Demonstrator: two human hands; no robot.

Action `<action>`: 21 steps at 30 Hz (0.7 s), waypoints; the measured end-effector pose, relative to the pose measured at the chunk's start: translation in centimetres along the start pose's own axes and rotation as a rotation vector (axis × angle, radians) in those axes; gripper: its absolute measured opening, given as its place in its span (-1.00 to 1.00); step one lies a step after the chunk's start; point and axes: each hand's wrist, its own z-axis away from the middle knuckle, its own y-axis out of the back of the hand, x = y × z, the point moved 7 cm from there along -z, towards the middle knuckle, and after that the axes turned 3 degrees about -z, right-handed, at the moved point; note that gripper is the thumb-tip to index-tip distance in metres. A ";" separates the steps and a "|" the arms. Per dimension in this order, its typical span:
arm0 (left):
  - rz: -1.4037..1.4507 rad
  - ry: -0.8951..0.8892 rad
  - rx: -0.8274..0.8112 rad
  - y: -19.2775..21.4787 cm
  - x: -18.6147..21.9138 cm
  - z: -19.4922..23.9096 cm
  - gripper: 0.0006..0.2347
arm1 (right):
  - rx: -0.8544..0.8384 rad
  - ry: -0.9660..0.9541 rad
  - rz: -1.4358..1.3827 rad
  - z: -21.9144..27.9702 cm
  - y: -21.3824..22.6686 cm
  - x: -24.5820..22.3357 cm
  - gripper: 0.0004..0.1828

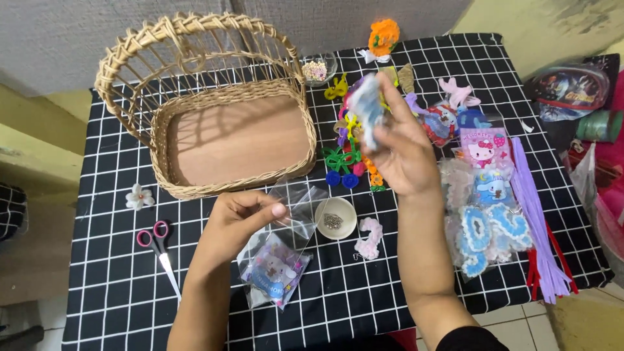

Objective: The person places small plush letter and character items into clear plastic bags, seals them, and arranges the packaged items on a checkered table. The person handles multiple items one at a time, including blue and pink letters and character-themed pouches, and organizes them into neat rows.

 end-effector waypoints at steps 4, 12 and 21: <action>-0.004 0.014 -0.021 -0.5 0.2 -0.1 -0.90 | -0.091 0.072 0.298 0.9 1.9 -0.2 -0.20; -0.107 0.037 -0.075 -1.1 0.8 0.0 -0.90 | -0.368 -0.007 0.605 3.0 -0.5 0.2 -0.50; -0.268 -0.004 -0.095 -2.0 2.0 0.2 -0.90 | -0.479 -0.008 0.891 3.4 -4.5 -1.0 -0.68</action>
